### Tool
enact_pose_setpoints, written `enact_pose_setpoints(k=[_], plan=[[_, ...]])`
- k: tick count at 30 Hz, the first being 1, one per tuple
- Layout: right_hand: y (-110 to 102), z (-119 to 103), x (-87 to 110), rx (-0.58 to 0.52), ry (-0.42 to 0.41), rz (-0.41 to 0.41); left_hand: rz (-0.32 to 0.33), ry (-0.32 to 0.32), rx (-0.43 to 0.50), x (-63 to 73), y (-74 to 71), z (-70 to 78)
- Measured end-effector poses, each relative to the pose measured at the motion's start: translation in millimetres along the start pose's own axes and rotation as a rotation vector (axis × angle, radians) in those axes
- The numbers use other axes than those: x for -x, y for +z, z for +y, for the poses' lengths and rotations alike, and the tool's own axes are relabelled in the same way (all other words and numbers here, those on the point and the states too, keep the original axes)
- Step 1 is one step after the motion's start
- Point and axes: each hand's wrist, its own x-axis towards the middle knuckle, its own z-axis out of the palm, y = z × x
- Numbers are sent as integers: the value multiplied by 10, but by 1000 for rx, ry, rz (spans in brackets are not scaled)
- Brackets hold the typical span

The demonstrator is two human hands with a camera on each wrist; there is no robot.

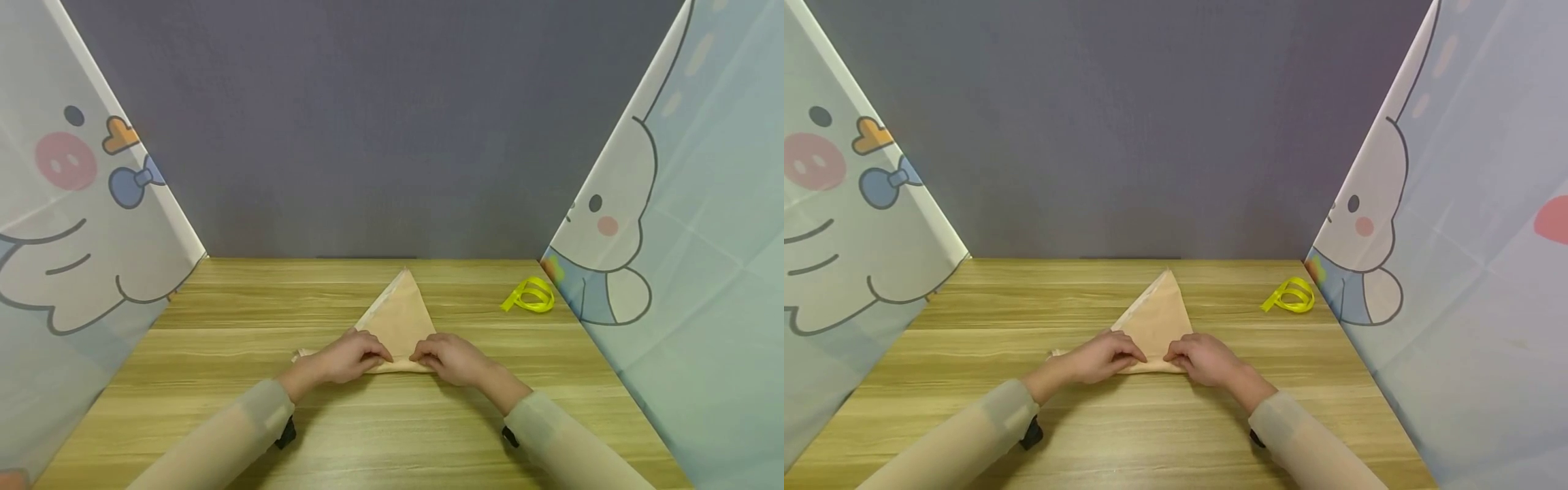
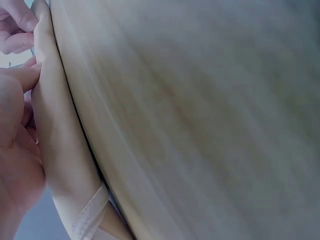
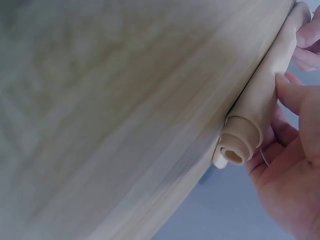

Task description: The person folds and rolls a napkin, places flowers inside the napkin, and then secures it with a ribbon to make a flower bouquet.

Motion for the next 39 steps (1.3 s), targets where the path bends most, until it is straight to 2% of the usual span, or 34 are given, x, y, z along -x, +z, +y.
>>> enact_pose_setpoints(k=[7,13,23,26,34,39], plan=[[-11,-21,7,66,-39,1,-31,4,-88,-7,-23,44],[-17,-27,5,76,-17,-22,-36,5,-87,-20,-12,67],[3,5,-24,85,-41,-26,-23,35,-132,-33,-7,29],[0,-2,-19,85,-24,-35,-13,37,-110,-27,6,5],[-6,-22,-18,60,27,-51,-20,-5,-11,-6,-20,3],[8,-14,-20,33,43,-47,-24,10,1,-2,-29,12]])
